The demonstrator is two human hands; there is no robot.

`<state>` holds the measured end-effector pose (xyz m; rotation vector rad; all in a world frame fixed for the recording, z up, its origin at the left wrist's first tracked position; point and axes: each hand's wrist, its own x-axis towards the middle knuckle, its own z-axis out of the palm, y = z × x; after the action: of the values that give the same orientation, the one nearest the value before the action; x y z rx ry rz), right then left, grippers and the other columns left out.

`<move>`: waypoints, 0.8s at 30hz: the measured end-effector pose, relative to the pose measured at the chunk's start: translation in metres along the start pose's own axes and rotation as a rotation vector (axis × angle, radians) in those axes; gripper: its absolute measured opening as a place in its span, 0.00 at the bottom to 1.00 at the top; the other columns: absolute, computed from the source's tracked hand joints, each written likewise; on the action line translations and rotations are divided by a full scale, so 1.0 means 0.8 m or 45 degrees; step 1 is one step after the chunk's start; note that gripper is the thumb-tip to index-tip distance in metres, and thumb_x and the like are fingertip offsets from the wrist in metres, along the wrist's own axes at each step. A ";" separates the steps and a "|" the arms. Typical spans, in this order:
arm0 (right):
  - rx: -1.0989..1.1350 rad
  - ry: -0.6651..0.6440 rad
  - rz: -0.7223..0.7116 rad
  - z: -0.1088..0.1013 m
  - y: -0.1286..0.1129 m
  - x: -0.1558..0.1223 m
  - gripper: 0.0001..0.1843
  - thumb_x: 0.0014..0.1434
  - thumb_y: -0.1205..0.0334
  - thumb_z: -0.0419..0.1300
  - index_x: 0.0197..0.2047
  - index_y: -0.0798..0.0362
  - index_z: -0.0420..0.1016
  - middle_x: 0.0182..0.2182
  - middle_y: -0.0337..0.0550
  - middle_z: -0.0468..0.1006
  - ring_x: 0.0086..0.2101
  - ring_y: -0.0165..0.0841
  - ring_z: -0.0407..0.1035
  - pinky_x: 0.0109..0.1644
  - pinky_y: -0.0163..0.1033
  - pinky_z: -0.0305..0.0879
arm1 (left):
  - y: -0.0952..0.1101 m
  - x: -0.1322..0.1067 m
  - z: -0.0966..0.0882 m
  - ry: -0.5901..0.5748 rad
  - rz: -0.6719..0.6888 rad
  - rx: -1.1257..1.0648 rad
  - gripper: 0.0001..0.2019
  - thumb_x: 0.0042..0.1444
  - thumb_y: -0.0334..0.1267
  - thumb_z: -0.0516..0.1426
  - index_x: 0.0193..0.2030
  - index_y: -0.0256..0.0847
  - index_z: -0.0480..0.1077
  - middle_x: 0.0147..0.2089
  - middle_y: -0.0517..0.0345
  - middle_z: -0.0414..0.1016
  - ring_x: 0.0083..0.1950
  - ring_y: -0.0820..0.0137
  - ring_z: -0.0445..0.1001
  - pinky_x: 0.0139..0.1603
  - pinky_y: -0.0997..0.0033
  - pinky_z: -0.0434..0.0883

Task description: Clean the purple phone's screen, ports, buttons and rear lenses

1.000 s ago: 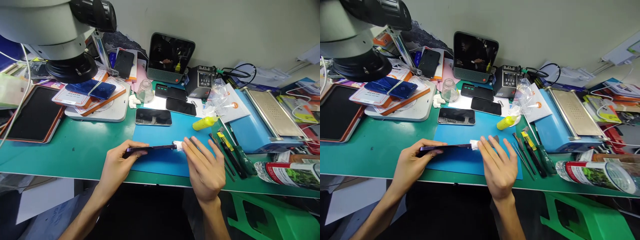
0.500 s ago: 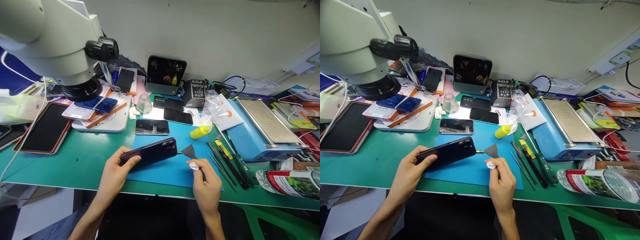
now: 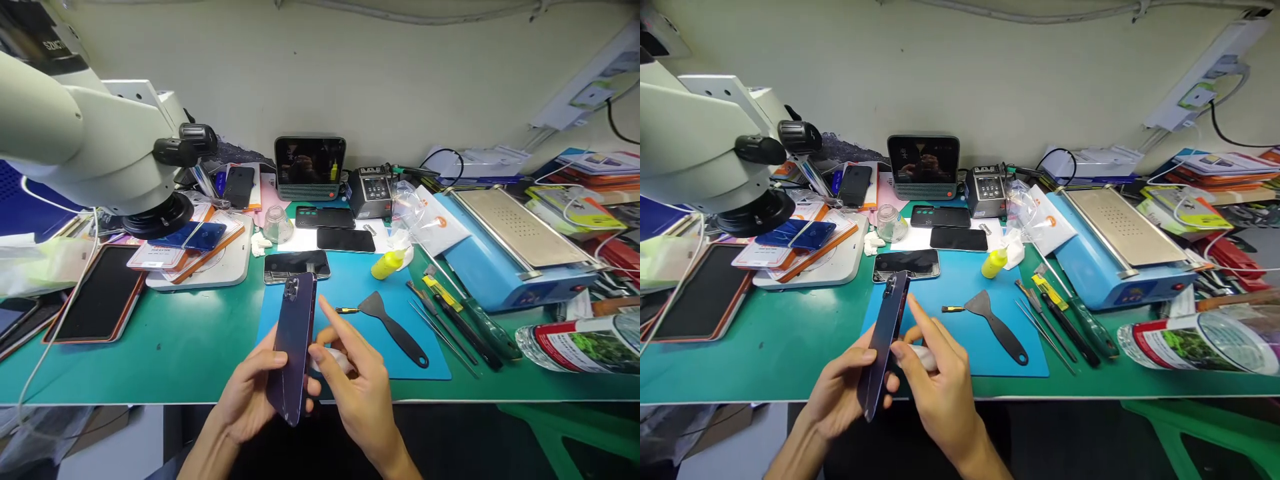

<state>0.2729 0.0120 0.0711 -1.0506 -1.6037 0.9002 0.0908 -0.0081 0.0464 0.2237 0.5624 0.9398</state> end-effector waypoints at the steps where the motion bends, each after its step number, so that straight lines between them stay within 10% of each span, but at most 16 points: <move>1: -0.035 0.010 -0.042 0.000 0.000 -0.001 0.30 0.81 0.57 0.64 0.81 0.34 0.70 0.38 0.33 0.80 0.28 0.22 0.70 0.30 0.26 0.70 | 0.000 0.001 -0.002 0.004 0.007 0.007 0.43 0.60 0.42 0.75 0.78 0.50 0.61 0.49 0.57 0.89 0.40 0.61 0.92 0.38 0.67 0.89; 9: -0.471 0.002 -0.451 0.002 0.009 0.002 0.31 0.83 0.68 0.57 0.84 0.52 0.64 0.40 0.43 0.83 0.34 0.31 0.77 0.35 0.37 0.72 | -0.010 0.001 -0.008 0.084 0.082 0.098 0.48 0.72 0.49 0.71 0.86 0.64 0.45 0.59 0.54 0.87 0.36 0.66 0.91 0.38 0.69 0.89; 24: -0.856 -0.029 -0.644 -0.017 -0.009 0.003 0.29 0.82 0.72 0.55 0.81 0.70 0.64 0.31 0.41 0.76 0.27 0.33 0.68 0.31 0.44 0.62 | -0.015 0.003 0.006 0.190 0.143 0.197 0.42 0.69 0.45 0.73 0.84 0.56 0.60 0.57 0.51 0.88 0.42 0.63 0.92 0.50 0.64 0.89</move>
<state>0.2845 0.0128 0.0817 -0.9874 -2.1232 0.0186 0.1026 -0.0126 0.0447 0.3286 0.7673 1.0286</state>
